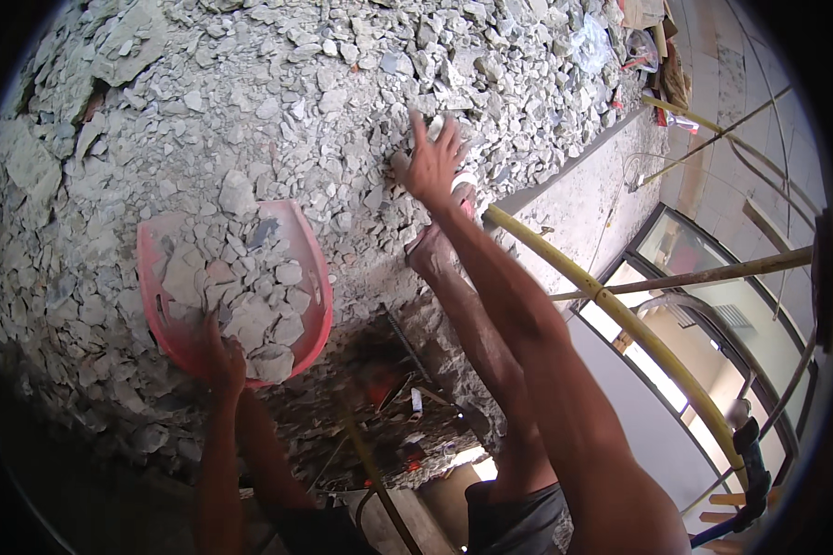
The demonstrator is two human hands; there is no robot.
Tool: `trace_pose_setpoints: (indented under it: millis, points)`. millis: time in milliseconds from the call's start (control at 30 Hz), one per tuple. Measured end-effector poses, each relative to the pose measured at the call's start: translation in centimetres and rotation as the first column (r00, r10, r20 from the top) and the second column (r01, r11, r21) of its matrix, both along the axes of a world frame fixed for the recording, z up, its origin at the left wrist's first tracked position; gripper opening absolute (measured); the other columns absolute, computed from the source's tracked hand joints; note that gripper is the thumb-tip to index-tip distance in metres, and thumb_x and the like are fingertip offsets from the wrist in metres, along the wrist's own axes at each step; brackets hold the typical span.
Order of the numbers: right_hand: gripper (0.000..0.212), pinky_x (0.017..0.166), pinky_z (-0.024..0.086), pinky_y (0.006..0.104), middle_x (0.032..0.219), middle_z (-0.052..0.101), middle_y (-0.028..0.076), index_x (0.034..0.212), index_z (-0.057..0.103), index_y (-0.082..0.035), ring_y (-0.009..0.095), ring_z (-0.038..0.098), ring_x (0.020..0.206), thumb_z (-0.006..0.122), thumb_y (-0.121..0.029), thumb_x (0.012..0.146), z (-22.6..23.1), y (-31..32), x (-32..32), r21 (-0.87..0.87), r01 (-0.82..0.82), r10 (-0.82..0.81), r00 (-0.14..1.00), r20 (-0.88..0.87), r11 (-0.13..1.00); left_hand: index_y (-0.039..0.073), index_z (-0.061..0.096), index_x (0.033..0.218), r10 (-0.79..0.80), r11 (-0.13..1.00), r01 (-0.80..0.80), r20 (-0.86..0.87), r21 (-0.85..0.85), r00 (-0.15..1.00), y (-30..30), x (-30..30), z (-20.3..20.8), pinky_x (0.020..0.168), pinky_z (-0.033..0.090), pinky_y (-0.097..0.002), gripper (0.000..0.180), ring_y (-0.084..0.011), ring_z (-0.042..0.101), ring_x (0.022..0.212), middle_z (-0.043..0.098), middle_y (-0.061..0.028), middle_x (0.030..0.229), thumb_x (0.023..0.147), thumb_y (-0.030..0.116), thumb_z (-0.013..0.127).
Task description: The person collects fragments of rock and concrete by hand into a red container, then carries the container through a construction site and empties the debris into a pile.
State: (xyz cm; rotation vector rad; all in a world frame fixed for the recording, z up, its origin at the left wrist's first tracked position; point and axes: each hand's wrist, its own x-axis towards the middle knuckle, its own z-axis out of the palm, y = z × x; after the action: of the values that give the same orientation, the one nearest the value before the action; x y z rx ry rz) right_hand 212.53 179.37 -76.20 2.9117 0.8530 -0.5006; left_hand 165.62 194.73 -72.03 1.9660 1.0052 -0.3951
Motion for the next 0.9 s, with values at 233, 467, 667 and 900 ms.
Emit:
trace_pose_setpoints:
  millis: [233,467,667,900]
  points:
    - [0.087,0.082,0.052,0.0607,0.130,0.036,0.022,0.144,0.033,-0.044,0.048,0.056,0.105,0.081,-0.028,0.074,-3.3,-3.0,8.1,-0.236,-0.031,0.010,0.996,-0.087,0.971,0.000,0.037,0.144,-0.048,0.990,0.053,-0.044,0.133,0.998,-1.2,8.5,2.2,0.111,0.028,-0.0527,0.066,-0.0441,0.035,0.135,0.036,-0.0252,0.146,0.081,0.005,0.056]
    - [0.067,0.080,0.054,0.0556,0.124,0.037,0.021,0.138,0.039,-0.043,0.049,0.055,0.104,0.060,-0.012,0.083,-3.2,-2.0,8.7,-0.259,0.047,-0.092,0.982,-0.163,0.965,0.015,0.054,0.134,-0.312,0.924,0.342,-0.178,0.174,0.933,-3.5,10.3,2.2,0.107,0.029,-0.0607,0.058,-0.0483,0.029,0.136,0.034,-0.0197,0.148,0.077,0.011,0.064]
    - [0.048,0.092,0.041,0.0729,0.129,0.041,0.020,0.139,0.035,-0.043,0.044,0.052,0.116,0.050,-0.024,0.097,-3.0,-0.3,5.7,-0.377,0.141,-0.224,0.956,-0.187,0.915,0.016,0.063,0.110,-0.506,0.831,0.552,-0.319,0.071,0.802,-2.7,8.5,4.6,0.103,0.031,-0.0646,0.039,-0.0451,0.030,0.137,0.037,-0.0146,0.148,0.072,0.014,0.072]
    - [0.041,0.086,0.047,0.0701,0.128,0.051,0.020,0.134,0.040,-0.047,0.047,0.054,0.115,0.045,-0.026,0.099,-3.3,0.2,7.0,-0.310,0.186,-0.261,0.940,-0.221,0.932,0.016,0.060,0.117,-0.477,0.863,0.502,-0.237,0.056,0.846,-0.3,6.0,3.6,0.106,0.035,-0.0566,0.046,-0.0424,0.034,0.135,0.038,-0.0150,0.145,0.073,0.010,0.069]
